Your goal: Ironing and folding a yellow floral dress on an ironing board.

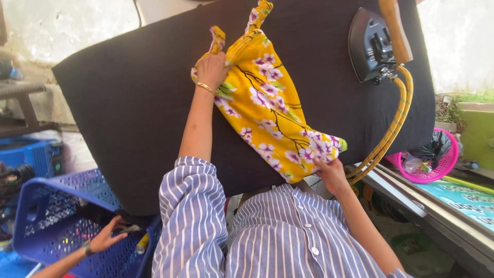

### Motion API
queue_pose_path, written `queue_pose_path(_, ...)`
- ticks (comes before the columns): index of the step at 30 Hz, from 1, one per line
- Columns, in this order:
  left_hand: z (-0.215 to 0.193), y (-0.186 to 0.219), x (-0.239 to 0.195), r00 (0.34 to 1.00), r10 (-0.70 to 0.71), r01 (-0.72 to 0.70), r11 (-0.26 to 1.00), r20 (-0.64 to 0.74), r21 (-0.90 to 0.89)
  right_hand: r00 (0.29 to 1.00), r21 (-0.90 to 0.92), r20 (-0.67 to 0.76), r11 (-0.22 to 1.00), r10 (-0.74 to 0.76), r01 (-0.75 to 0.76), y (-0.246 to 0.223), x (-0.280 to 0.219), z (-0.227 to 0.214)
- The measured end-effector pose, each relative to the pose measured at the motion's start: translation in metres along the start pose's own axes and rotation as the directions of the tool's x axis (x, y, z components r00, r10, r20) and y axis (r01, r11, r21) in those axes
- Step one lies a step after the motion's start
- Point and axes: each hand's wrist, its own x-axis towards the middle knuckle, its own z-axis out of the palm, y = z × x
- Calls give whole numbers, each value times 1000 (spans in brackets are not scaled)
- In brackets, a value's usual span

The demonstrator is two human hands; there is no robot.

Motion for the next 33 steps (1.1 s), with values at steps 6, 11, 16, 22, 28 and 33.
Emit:
queue_pose_path(6, -45, -100, -138, 953, -298, 304, 934, 61, -190, 981, -99, 192, 994, -29, 48, -60, 4, 81)
queue_pose_path(11, -104, -99, -288, 792, -599, 575, 664, 120, -479, 902, -243, 221, 874, -372, 420, -156, -28, 136)
queue_pose_path(16, 13, -38, -319, 717, -654, 654, 509, 242, -560, 952, -602, 294, 758, -85, 253, -215, 58, 71)
queue_pose_path(22, 17, 1, -318, 644, -751, 675, 468, 145, -571, 914, -843, 195, 416, -355, 341, -172, 111, 35)
queue_pose_path(28, 38, -36, -316, 634, -687, 697, 311, 354, -646, 906, -979, 114, -203, -409, 31, -202, 95, 16)
queue_pose_path(33, 69, -49, -278, 528, -848, 401, 299, -49, -866, 719, -902, 422, -335, -552, 273, -205, 101, 80)
